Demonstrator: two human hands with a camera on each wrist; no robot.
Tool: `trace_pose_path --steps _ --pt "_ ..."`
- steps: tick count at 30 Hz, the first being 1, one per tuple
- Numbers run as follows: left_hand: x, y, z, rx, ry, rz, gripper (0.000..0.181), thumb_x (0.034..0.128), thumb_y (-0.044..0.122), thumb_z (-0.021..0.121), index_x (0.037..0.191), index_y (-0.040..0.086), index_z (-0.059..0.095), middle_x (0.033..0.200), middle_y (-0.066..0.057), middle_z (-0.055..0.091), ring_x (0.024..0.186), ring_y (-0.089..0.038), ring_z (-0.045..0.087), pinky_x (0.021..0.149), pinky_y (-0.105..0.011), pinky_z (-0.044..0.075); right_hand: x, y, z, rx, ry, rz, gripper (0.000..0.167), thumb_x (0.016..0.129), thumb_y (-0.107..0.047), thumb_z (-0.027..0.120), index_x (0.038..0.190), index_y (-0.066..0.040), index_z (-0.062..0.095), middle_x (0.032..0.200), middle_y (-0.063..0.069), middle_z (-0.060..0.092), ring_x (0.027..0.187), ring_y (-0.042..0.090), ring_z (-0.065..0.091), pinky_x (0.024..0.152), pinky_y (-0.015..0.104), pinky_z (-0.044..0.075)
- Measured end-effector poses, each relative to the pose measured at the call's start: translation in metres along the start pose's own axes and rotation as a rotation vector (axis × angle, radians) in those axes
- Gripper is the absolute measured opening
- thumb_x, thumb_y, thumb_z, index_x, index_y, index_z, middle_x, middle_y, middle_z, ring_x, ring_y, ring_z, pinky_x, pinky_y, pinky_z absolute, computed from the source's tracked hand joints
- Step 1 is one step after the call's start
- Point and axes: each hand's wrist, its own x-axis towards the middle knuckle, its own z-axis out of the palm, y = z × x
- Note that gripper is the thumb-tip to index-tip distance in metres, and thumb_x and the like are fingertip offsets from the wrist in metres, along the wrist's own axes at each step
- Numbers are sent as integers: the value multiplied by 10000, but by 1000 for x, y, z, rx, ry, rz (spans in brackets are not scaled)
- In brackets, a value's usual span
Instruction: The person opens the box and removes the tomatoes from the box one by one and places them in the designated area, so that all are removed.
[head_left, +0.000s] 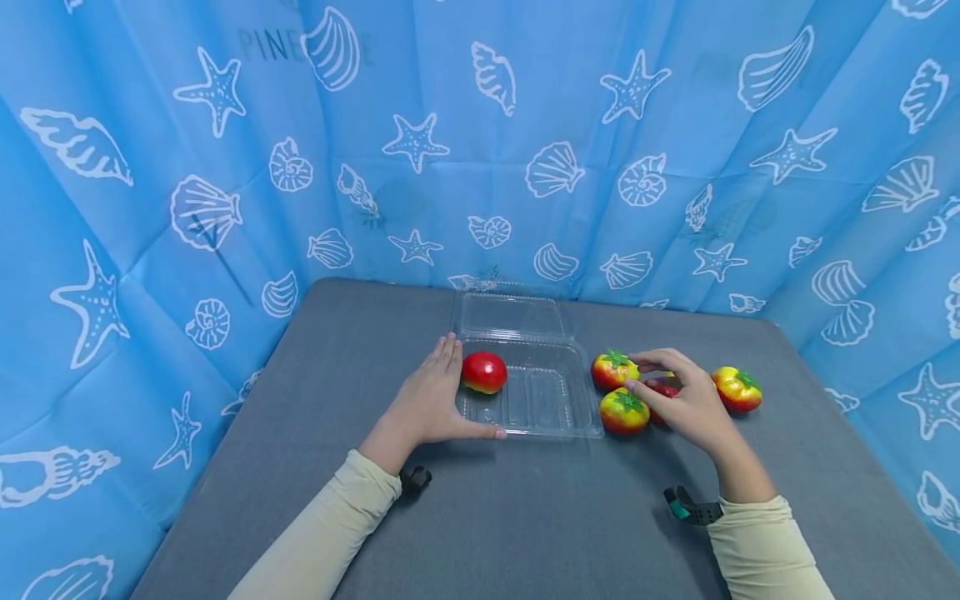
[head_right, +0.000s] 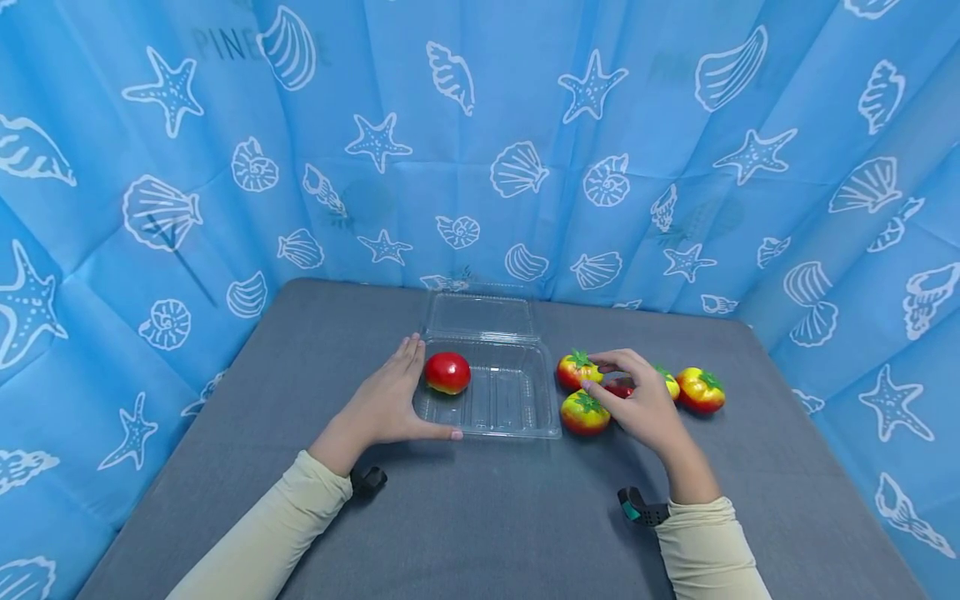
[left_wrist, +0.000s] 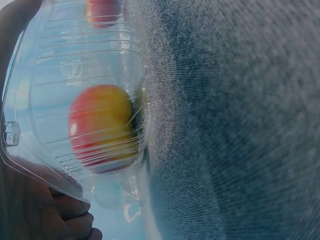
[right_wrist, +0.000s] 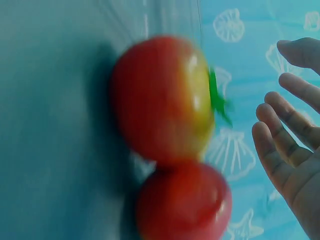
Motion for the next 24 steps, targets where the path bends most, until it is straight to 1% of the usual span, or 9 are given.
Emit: trace_pose_path --steps 3,5,7,10,11,14,17,22,24 --pt "0 0 -1 -8 -1 3 1398 711 923 646 1692 33 199 1788 -160 134 1670 -344 123 1293 -513 314 9 -8 12 36 -39 -11 382 1003 -234 761 1337 -62 689 1298 141 677 1133 169 630 931 146 551" --pt "0 0 -1 -8 -1 3 1398 712 923 645 1692 32 199 1788 -162 135 1670 -344 121 1295 -510 309 15 -14 21 55 -67 -12 379 1005 -243 760 1340 -81 687 1307 141 675 1153 246 641 967 258 589" --pt "-1 1 -2 -10 -2 1 1399 711 923 645 1692 32 197 1788 -162 134 1670 -342 120 1297 -511 306 21 -21 30 74 -89 -17 370 1000 -239 766 1335 -103 689 1312 136 675 1164 265 644 983 330 604" --pt "-1 1 -2 -5 -2 -6 1403 706 928 646 1693 36 199 1789 -159 133 1671 -340 113 1294 -515 311 29 -31 46 114 -103 -47 365 977 -196 788 1322 -117 700 1309 115 679 1158 280 649 988 446 617" --pt "-2 1 -2 -5 -2 -9 1405 704 929 648 1692 37 200 1789 -158 134 1671 -341 112 1292 -521 314 32 -34 52 126 -106 -59 369 967 -188 797 1317 -116 704 1305 103 683 1156 280 650 979 447 621" --pt "-2 1 -2 0 -4 -15 1409 699 931 652 1693 40 201 1789 -156 134 1671 -345 108 1287 -535 321 38 -44 69 175 -135 -81 377 957 -181 804 1315 -110 708 1301 98 688 1163 321 655 972 525 616" --pt "-1 2 -2 4 -5 -16 1406 700 926 659 1694 43 203 1788 -156 136 1671 -351 109 1285 -544 325 43 -52 82 217 -181 -81 378 965 -206 798 1321 -118 704 1315 118 685 1190 381 652 986 560 603" --pt "-1 2 -2 12 -11 -19 1402 705 928 655 1697 51 195 1790 -151 128 1672 -350 102 1288 -543 316 49 -62 98 259 -232 -84 381 961 -214 803 1319 -130 701 1330 139 677 1208 424 640 1008 576 591" --pt "0 2 -2 9 -16 -22 1404 707 933 650 1699 54 186 1792 -148 118 1672 -349 97 1287 -545 315 52 -65 103 264 -244 -98 393 958 -198 802 1323 -95 699 1329 159 676 1203 425 645 1003 582 594"
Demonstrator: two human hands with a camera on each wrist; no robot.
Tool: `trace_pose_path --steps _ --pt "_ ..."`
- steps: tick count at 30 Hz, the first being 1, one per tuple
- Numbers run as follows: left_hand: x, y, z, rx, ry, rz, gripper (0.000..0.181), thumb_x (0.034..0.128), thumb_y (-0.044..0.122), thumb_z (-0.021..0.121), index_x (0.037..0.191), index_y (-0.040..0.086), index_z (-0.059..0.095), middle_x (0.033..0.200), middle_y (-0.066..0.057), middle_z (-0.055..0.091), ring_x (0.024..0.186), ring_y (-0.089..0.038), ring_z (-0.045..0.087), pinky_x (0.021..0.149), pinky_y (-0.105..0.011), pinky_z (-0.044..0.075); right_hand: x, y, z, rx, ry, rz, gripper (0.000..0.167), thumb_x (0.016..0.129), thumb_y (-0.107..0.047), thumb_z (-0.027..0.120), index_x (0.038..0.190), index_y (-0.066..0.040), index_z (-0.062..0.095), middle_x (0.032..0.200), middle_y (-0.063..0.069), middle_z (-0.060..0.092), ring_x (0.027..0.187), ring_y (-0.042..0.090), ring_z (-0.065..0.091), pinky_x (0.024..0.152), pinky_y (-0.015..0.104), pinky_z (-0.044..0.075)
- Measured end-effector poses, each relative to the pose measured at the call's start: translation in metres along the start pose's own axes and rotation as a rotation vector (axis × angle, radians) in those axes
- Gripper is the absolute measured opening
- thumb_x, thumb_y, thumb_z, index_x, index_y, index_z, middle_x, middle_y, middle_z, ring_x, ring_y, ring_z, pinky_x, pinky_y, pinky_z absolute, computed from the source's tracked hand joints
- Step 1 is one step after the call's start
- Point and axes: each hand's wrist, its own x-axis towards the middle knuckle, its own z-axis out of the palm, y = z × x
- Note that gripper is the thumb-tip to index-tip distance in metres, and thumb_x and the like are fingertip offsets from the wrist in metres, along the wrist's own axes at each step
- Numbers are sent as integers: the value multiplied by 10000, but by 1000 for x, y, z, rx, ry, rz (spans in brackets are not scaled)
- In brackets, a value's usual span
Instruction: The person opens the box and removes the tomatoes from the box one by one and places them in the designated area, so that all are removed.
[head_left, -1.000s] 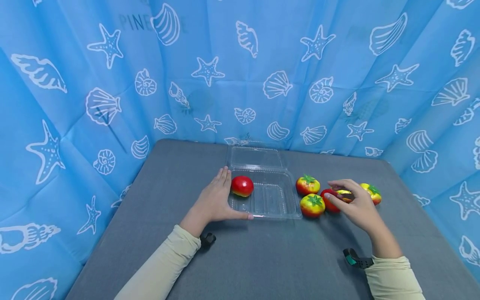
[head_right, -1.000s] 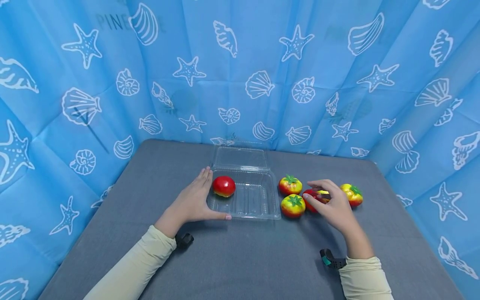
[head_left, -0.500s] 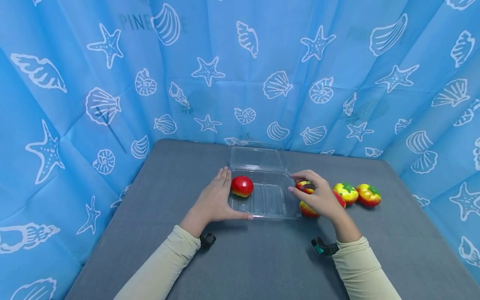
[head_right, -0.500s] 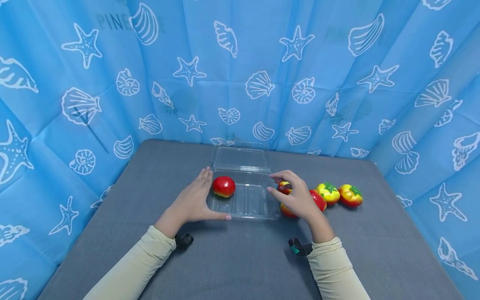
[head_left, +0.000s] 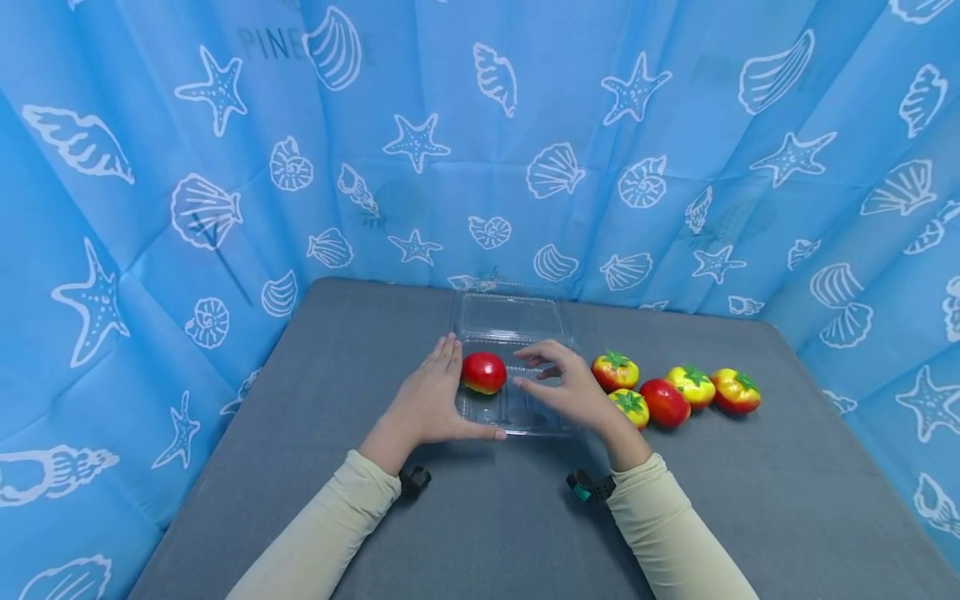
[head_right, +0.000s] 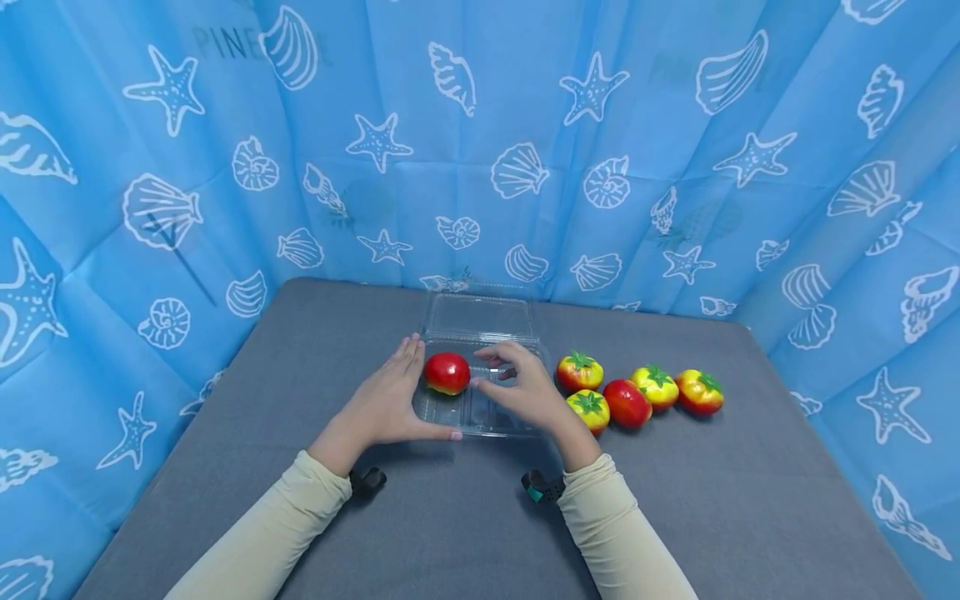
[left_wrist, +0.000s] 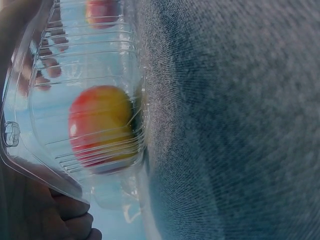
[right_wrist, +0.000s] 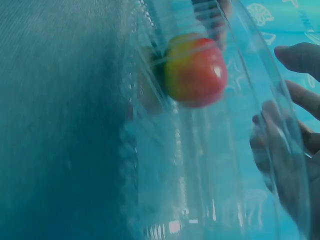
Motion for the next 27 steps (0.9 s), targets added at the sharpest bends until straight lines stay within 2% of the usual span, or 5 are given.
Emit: trace_pose_path --steps 6,13,18,27 --pt "-1 0 0 -7 -5 -5 1400 716 926 657 1699 52 179 1793 -151 109 1672 -346 94 1288 -544 314 10 -1 13 8 -37 0 450 956 -168 796 1361 -16 670 1352 210 659 1219 444 648 1011 600 587" --pt "0 1 1 5 14 2 1383 722 902 680 1689 32 211 1786 -163 137 1668 -369 118 1283 -535 329 18 1 24 -59 -75 22 488 956 -182 796 1412 -80 656 1399 126 652 1254 365 645 1024 554 595" --pt "0 1 3 2 12 -8 1397 718 898 688 1688 23 194 1786 -159 123 1669 -368 104 1308 -521 279 22 2 30 -108 -88 18 508 946 -186 803 1424 -102 655 1428 111 634 1258 321 641 1014 513 608" --pt "0 0 2 7 16 5 1397 714 934 643 1683 20 220 1785 -158 135 1668 -365 115 1307 -499 281 27 5 35 -156 -81 50 538 928 -181 823 1436 -126 655 1387 105 626 1225 302 629 1017 494 604"
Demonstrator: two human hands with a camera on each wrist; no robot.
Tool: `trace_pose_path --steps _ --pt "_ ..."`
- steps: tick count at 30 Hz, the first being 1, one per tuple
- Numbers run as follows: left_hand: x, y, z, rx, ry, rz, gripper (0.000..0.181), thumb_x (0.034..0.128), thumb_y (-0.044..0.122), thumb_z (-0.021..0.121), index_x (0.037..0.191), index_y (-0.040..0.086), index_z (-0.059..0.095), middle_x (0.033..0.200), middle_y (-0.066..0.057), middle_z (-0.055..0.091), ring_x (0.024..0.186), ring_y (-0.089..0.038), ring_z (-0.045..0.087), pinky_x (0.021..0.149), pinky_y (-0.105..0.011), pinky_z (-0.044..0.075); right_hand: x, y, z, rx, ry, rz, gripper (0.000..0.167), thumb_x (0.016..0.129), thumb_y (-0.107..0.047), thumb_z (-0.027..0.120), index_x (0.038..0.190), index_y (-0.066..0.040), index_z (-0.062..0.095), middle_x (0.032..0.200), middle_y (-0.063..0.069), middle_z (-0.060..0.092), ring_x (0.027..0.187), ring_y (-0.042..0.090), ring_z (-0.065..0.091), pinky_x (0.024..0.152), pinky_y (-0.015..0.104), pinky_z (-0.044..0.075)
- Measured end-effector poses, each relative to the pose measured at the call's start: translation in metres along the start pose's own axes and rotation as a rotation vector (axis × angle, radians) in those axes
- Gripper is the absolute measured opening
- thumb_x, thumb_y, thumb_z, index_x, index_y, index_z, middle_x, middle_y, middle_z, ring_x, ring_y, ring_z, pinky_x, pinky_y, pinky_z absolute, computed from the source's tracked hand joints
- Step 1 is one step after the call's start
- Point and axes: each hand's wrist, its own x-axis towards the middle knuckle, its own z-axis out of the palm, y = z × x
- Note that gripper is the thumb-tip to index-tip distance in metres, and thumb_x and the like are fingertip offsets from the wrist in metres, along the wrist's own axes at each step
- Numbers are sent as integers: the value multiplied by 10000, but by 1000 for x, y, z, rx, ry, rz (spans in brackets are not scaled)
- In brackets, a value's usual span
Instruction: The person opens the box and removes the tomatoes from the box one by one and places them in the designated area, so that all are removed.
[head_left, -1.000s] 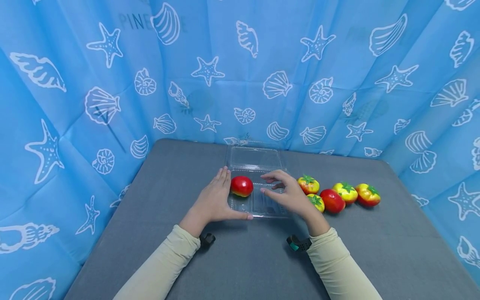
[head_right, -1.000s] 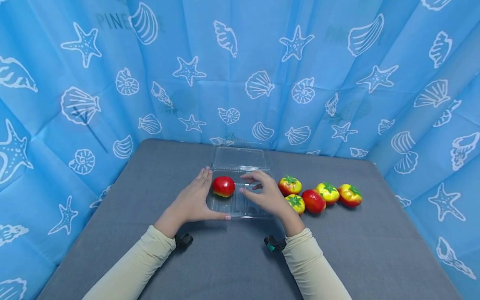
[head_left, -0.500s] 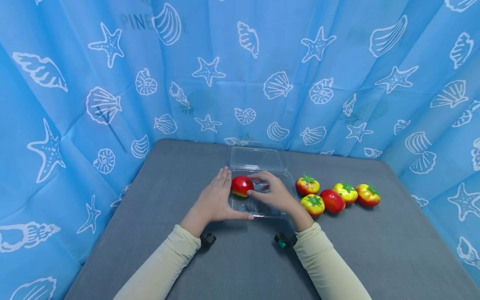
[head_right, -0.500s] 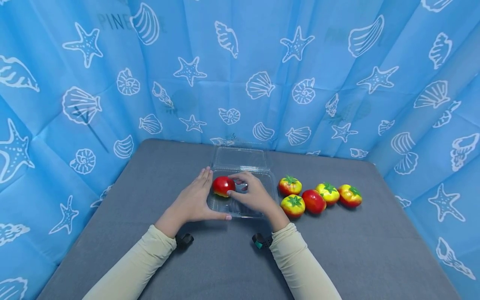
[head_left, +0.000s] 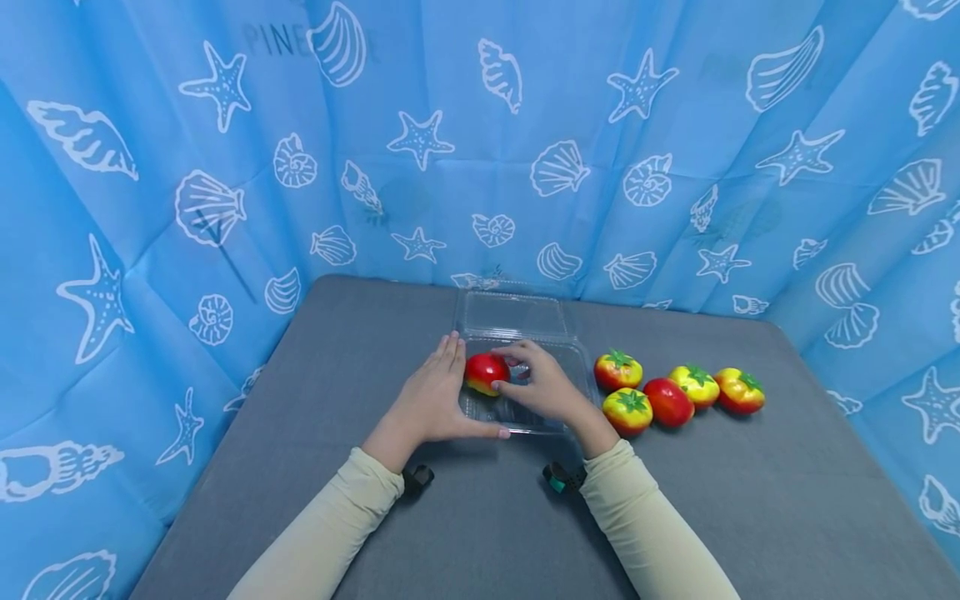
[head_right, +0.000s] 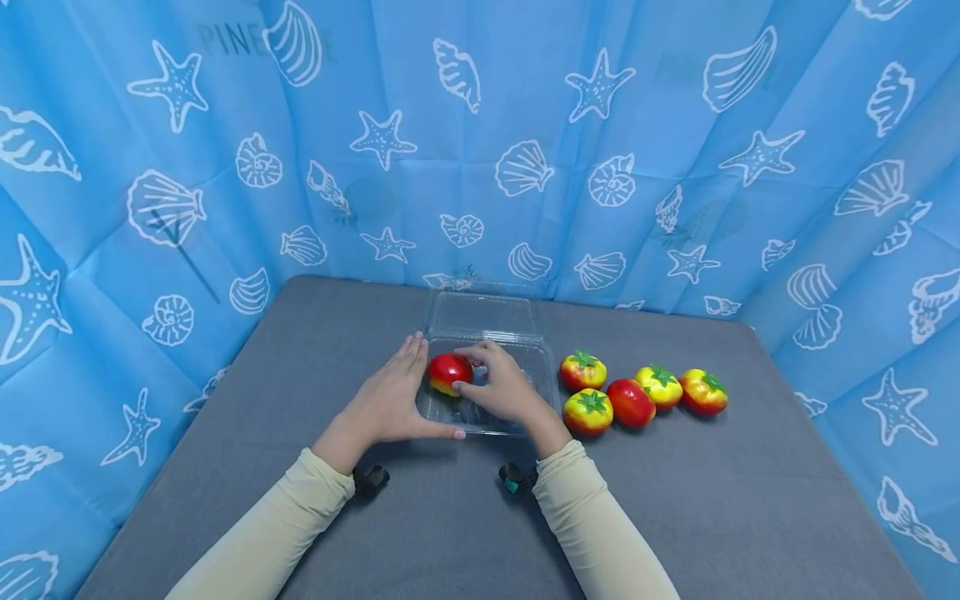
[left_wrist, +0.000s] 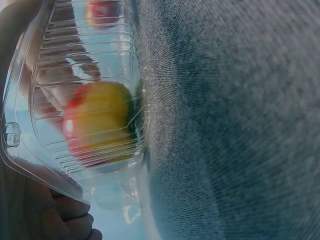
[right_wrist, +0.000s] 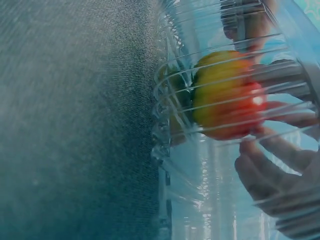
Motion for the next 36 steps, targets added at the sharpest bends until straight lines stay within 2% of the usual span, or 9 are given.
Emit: trace_pose_path --steps 11,21,31,36 --pt "1 -1 0 -6 8 10 1394 716 937 638 1678 12 236 1782 -165 152 1665 -370 130 1307 -499 283 2 0 -1 22 -14 17 503 929 -158 828 1404 -119 665 1383 112 624 1227 305 627 1035 515 596" --pt "0 0 -1 -9 0 6 1387 719 919 660 1680 15 231 1784 -164 143 1666 -372 126 1297 -520 301 -5 3 -7 15 -10 8 502 936 -204 829 1409 -152 668 1394 91 638 1214 285 641 1015 500 606" --pt "-1 1 -1 5 -7 3 1401 708 932 649 1683 20 223 1786 -166 127 1670 -356 107 1307 -504 286 -20 13 -32 103 16 30 501 934 -209 831 1401 -127 665 1358 122 645 1210 316 640 1042 557 581" --pt "-1 2 -2 2 -11 1 1415 702 947 635 1686 22 210 1789 -160 106 1673 -342 93 1309 -503 278 -28 14 -53 96 54 39 511 932 -196 835 1404 -111 660 1361 130 636 1210 333 649 1032 549 591"
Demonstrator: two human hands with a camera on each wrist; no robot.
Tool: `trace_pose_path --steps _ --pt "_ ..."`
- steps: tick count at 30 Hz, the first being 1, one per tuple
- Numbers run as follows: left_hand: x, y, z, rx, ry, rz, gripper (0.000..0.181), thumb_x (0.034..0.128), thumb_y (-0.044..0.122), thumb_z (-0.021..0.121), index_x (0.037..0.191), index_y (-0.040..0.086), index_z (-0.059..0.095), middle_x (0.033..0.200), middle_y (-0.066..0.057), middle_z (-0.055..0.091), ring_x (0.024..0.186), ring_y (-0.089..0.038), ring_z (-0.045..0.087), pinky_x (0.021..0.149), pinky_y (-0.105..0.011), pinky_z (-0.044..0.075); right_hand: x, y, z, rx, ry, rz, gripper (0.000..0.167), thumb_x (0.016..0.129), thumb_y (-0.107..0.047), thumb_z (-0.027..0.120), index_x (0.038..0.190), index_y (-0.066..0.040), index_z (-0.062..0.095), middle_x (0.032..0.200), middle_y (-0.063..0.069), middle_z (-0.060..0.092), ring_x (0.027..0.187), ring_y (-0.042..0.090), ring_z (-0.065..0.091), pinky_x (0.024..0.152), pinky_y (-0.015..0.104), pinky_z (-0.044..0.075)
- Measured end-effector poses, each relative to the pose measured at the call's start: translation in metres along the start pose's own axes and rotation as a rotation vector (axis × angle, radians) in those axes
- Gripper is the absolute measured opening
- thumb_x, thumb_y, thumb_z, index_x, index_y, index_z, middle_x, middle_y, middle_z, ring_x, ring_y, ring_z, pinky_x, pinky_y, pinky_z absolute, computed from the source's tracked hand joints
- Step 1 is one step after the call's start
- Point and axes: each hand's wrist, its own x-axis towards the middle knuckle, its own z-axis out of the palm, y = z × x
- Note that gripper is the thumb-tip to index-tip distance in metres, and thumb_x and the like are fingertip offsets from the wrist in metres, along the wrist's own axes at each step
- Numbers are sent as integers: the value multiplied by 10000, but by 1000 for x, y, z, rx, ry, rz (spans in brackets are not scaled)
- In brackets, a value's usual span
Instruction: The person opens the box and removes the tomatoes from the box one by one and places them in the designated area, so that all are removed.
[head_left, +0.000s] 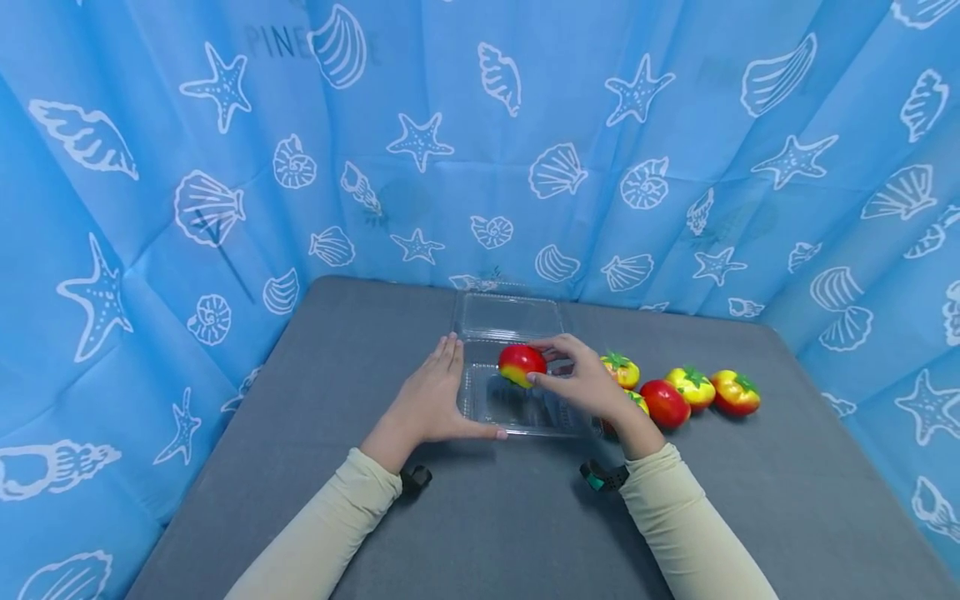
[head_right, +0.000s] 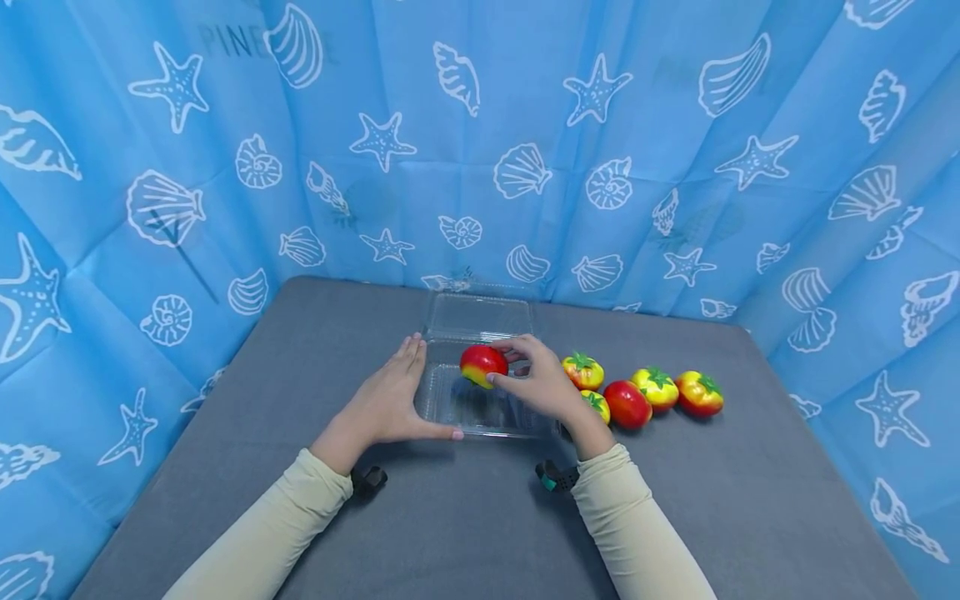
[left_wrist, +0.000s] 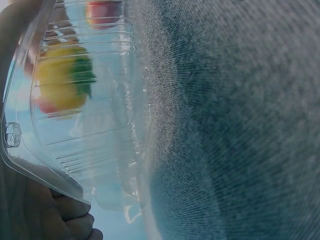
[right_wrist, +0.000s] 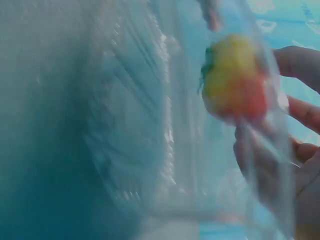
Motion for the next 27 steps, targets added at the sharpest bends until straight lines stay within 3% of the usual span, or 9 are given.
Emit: trace_pose_path --steps 8,15,20,23,27 --pt "0 -1 0 -10 9 10 1454 686 973 621 1682 0 200 1785 -191 101 1672 -342 83 1322 -494 249 -19 3 -35 -65 69 25 562 915 -210 851 1430 -127 639 1397 130 617 1213 335 649 980 465 623" --pt "0 -3 1 26 26 23 1515 654 1008 616 1673 -30 191 1775 -229 105 1668 -349 76 1332 -460 219 -39 12 -61 -55 117 25 495 993 -238 773 1454 -124 632 1419 129 593 1265 337 619 929 129 551" --pt "0 -2 -1 29 15 20 1539 646 1011 621 1675 -34 152 1776 -235 79 1667 -334 39 1337 -446 195 -55 13 -77 -64 172 40 518 1001 -235 763 1474 -98 604 1426 146 576 1277 350 593 913 70 521" --pt "0 -2 0 32 17 20 1544 645 1015 614 1675 -37 148 1777 -235 76 1667 -331 37 1338 -438 194 -65 16 -86 -91 214 47 525 1000 -233 764 1482 -101 600 1421 139 574 1252 261 591 894 51 514" --pt "1 -3 1 34 23 23 1549 642 1026 600 1673 -40 153 1775 -241 79 1668 -340 40 1340 -444 194 -80 19 -100 -114 263 55 523 1000 -210 761 1485 -100 599 1411 120 571 1189 49 574 874 35 511"
